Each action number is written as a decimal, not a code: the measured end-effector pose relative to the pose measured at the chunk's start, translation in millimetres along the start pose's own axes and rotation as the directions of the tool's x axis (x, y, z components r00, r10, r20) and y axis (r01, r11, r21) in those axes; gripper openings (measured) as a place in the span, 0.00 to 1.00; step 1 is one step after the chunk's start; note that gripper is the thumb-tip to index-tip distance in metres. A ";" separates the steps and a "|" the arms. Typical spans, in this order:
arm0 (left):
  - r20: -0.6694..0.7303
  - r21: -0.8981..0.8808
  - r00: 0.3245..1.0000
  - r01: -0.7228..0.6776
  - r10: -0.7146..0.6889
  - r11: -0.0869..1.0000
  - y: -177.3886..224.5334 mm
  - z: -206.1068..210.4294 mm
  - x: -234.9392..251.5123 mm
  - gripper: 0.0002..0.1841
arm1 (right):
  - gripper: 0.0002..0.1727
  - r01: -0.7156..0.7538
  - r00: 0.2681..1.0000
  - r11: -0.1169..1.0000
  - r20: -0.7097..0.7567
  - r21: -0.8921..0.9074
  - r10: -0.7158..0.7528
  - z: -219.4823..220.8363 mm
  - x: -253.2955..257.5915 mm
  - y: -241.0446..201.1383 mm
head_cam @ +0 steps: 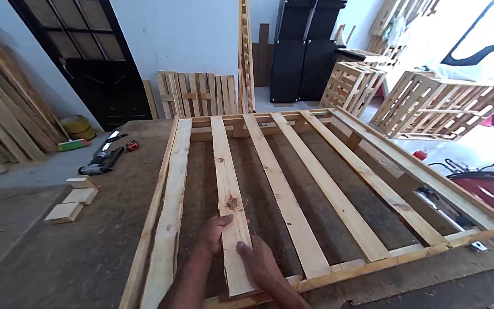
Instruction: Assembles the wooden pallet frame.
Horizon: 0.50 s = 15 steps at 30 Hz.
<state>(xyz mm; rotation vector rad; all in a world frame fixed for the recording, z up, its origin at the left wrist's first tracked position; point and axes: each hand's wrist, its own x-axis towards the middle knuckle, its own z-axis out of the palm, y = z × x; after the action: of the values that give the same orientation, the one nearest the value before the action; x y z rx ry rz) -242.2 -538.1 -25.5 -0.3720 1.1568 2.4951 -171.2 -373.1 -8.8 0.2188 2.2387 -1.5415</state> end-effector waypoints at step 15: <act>-0.074 0.143 0.994 0.088 -0.078 0.986 -6.7 -11.5 -3.5 0.17 | 0.27 -0.074 0.996 0.962 0.023 -0.264 0.083 6.1 -4.1 -2.1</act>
<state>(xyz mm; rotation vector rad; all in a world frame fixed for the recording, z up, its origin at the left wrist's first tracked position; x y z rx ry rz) -235.2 -543.6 -36.0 -0.4576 1.3145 2.3259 -166.8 -379.1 -7.1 0.1988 2.3485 -1.1826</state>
